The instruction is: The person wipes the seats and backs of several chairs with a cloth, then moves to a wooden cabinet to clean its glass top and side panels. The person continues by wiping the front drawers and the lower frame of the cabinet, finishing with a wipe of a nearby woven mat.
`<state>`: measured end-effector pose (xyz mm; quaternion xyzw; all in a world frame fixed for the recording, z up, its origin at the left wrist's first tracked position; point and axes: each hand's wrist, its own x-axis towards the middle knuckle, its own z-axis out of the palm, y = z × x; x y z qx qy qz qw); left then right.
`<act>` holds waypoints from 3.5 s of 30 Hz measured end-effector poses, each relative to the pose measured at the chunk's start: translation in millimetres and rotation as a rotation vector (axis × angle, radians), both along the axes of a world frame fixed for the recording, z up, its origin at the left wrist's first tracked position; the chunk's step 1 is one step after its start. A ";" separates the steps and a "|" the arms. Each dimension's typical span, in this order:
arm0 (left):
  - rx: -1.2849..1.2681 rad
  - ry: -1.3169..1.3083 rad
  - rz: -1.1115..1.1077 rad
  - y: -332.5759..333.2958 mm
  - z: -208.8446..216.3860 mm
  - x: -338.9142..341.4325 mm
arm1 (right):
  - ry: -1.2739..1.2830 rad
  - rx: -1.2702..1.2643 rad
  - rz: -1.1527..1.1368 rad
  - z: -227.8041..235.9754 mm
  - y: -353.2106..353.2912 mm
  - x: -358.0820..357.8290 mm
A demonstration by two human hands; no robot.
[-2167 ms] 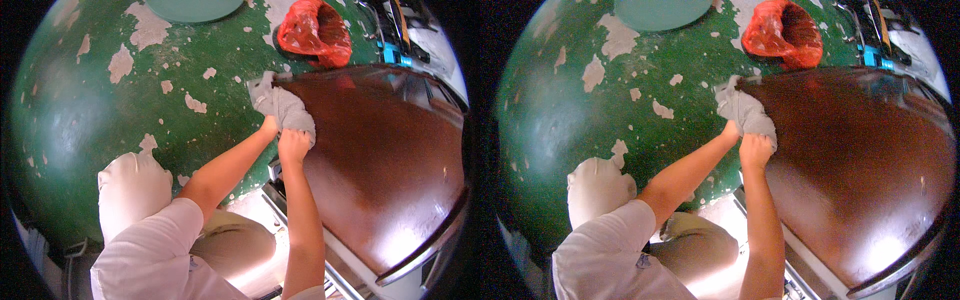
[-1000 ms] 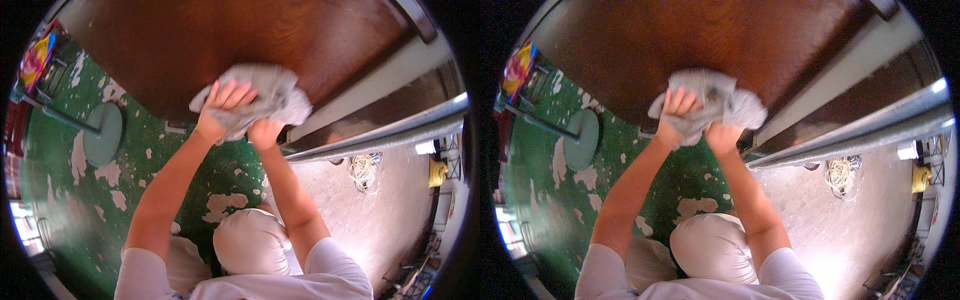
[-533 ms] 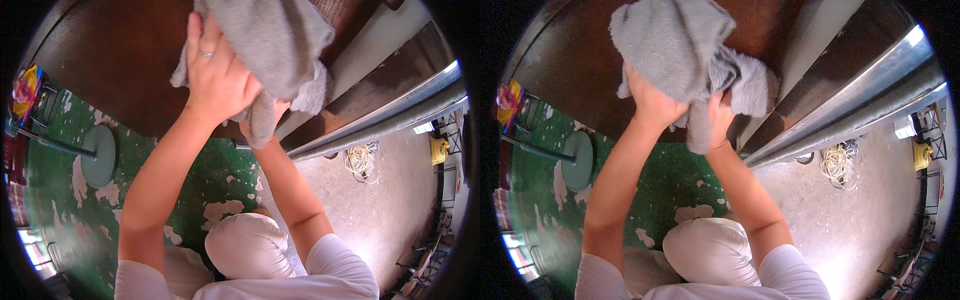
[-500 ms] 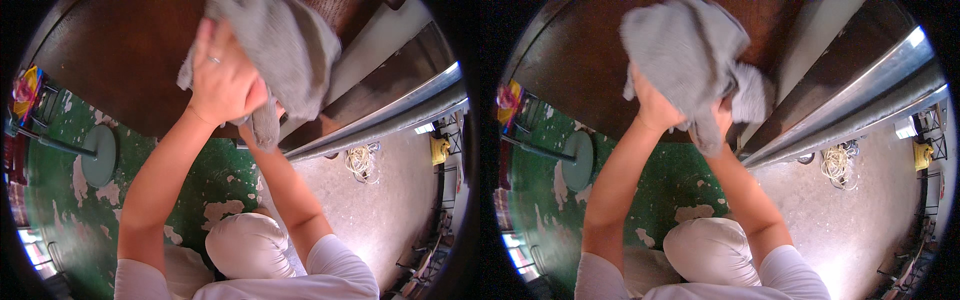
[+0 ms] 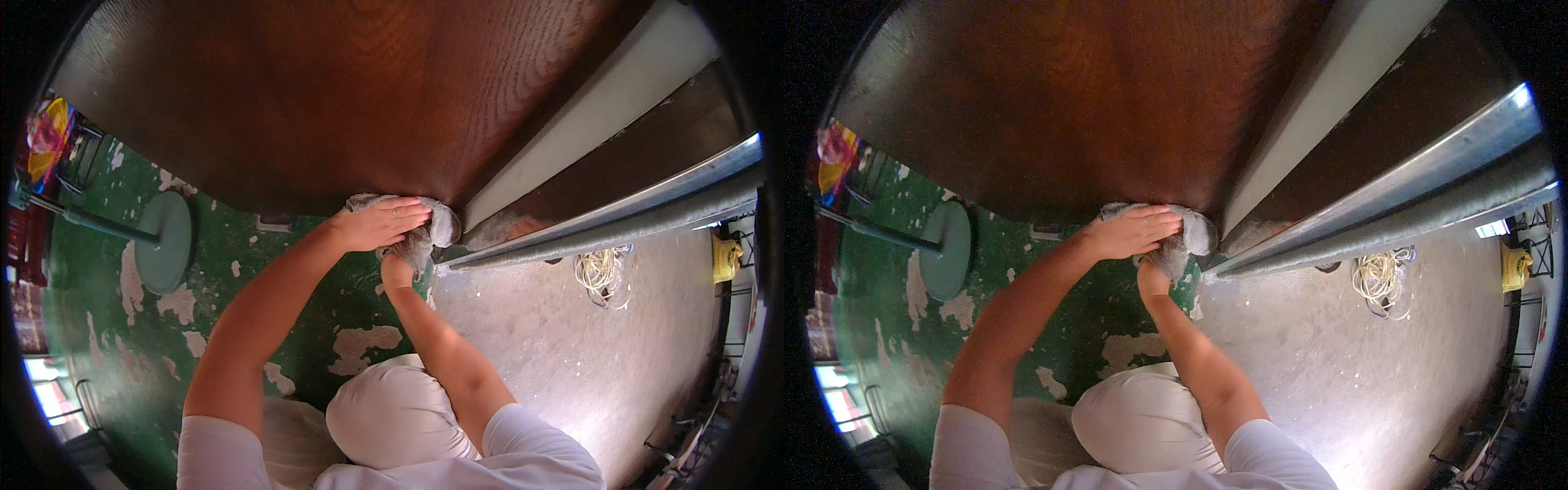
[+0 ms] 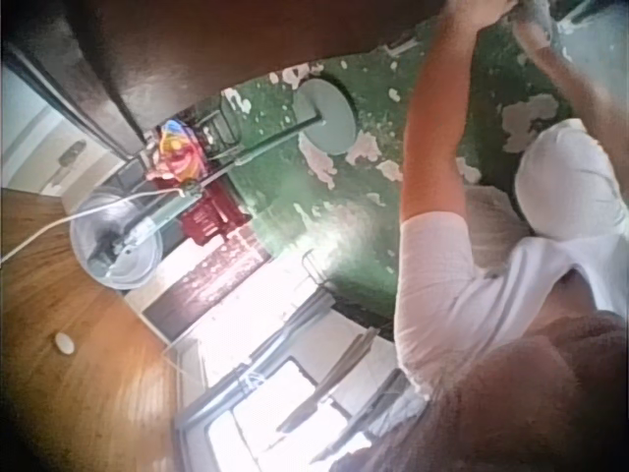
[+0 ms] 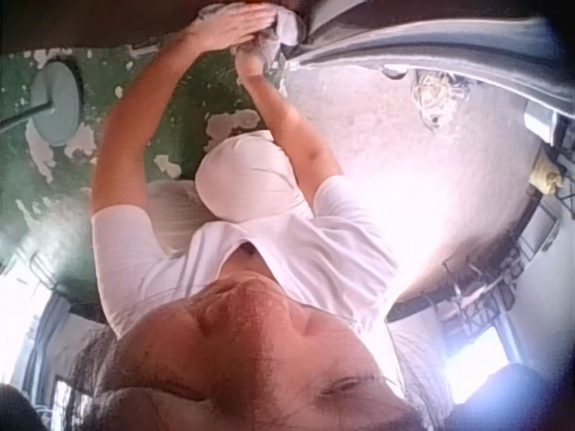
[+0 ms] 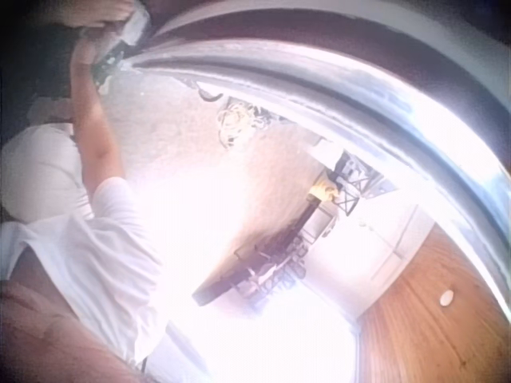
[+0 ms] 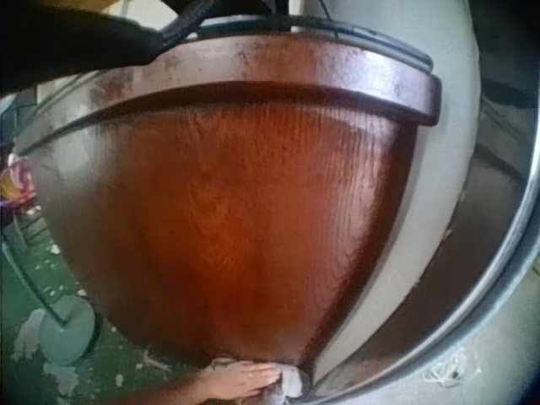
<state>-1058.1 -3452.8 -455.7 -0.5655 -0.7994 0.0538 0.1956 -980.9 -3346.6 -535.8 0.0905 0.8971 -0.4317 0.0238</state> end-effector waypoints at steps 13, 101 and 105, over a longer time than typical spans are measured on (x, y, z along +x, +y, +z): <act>-0.335 0.066 0.107 -27.9 -63.4 0.3 | -0.114 -1.729 -0.791 -35.8 28.7 -81.5; 1.728 -0.531 1.184 -170.6 360.5 160.8 | 0.885 -0.118 0.906 523.8 -242.0 2.9; 1.975 -0.909 1.160 -127.6 417.5 162.5 | 0.562 -0.520 0.408 480.3 -218.8 -38.4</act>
